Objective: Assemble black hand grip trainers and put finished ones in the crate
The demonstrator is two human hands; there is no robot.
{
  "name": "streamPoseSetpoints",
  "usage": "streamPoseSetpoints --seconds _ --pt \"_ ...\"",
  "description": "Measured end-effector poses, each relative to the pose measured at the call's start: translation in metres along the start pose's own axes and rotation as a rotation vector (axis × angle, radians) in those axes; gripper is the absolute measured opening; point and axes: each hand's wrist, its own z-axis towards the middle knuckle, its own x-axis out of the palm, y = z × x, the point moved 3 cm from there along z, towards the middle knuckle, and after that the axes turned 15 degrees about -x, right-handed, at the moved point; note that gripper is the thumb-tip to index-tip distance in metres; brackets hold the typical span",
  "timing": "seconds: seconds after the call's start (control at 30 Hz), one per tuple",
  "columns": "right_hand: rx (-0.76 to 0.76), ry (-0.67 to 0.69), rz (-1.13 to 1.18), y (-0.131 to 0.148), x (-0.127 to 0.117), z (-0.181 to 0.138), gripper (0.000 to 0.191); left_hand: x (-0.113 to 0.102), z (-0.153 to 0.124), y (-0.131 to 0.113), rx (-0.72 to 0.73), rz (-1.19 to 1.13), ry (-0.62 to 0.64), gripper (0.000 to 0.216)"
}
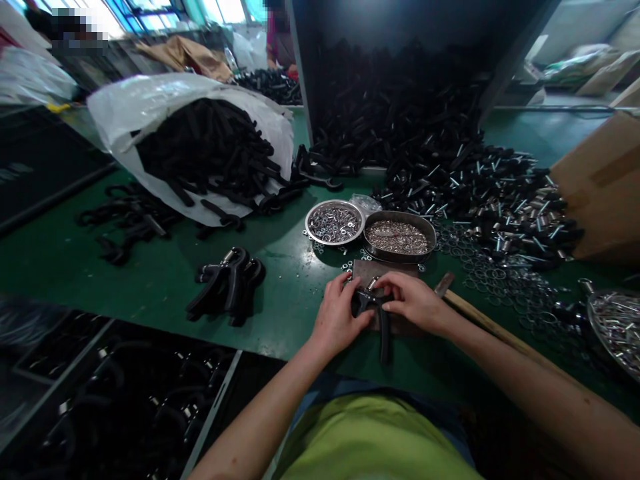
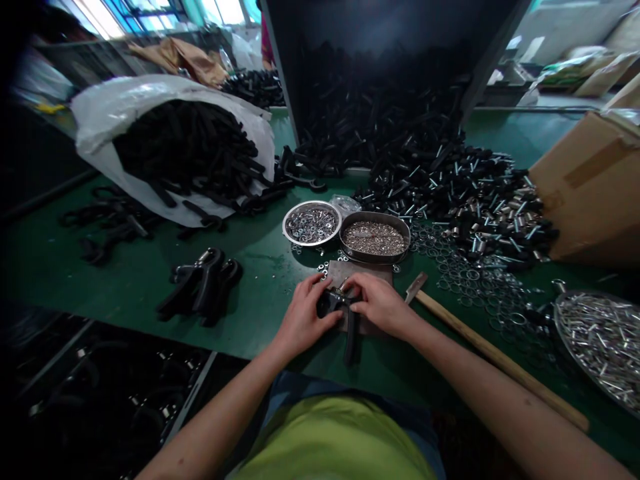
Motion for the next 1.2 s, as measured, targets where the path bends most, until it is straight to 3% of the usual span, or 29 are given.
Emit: streamPoseSetpoints --seconds 0.1,0.17,0.23,0.33,0.4,0.47,0.53,0.6,0.63,0.67,0.8,0.83,0.97,1.0,1.13,1.2 --pt "0.032 -0.152 -0.173 -0.014 -0.018 -0.052 0.029 -0.005 -0.014 0.001 -0.034 0.101 -0.096 0.060" --pt "0.174 -0.206 -0.498 -0.035 -0.028 -0.098 0.031 -0.006 -0.024 0.001 -0.074 0.199 -0.088 0.047" --pt "0.398 -0.177 -0.782 -0.059 -0.032 -0.141 0.039 -0.003 -0.031 0.001 -0.087 0.283 -0.030 0.029" --pt "0.558 -0.126 -0.825 -0.075 -0.031 -0.173 0.036 0.003 -0.036 -0.002 -0.056 0.379 0.030 0.013" --pt "0.616 -0.160 -0.697 -0.064 -0.033 -0.170 0.034 0.006 -0.037 -0.004 -0.015 0.417 0.029 0.009" --pt "0.581 -0.242 -0.484 -0.036 -0.037 -0.156 0.032 0.009 -0.039 -0.006 0.029 0.424 0.023 0.007" --pt "0.404 -0.382 -0.292 0.000 -0.042 -0.139 0.033 0.011 -0.041 -0.006 0.053 0.414 0.018 0.006" --pt "0.243 -0.547 -0.228 0.028 -0.043 -0.129 0.035 0.012 -0.043 -0.006 0.059 0.406 0.011 0.005" --pt "0.172 -0.562 -0.219 0.036 -0.040 -0.125 0.036 0.013 -0.043 -0.006 0.060 0.404 0.009 0.005" --pt "0.120 -0.522 -0.219 0.040 -0.035 -0.121 0.035 0.013 -0.043 -0.006 0.062 0.402 0.009 0.004" --pt "0.078 -0.109 -0.200 0.035 -0.016 -0.108 0.034 0.012 -0.043 -0.008 0.075 0.398 0.023 0.002" --pt "0.081 -0.102 -0.196 0.036 -0.018 -0.107 0.035 0.012 -0.042 -0.008 0.074 0.400 0.022 0.003" --pt "0.044 -0.332 -0.255 0.044 -0.028 -0.116 0.039 0.012 -0.041 -0.009 0.055 0.408 0.041 0.004" --pt "0.040 -0.323 -0.273 0.043 -0.026 -0.118 0.039 0.012 -0.041 -0.009 0.051 0.408 0.050 0.004" --pt "0.052 -0.071 -0.284 0.033 -0.015 -0.115 0.037 0.012 -0.039 -0.010 0.026 0.415 0.081 0.004" --pt "0.049 -0.118 -0.272 0.033 -0.020 -0.108 0.038 0.011 -0.037 -0.010 0.004 0.422 0.102 0.005"
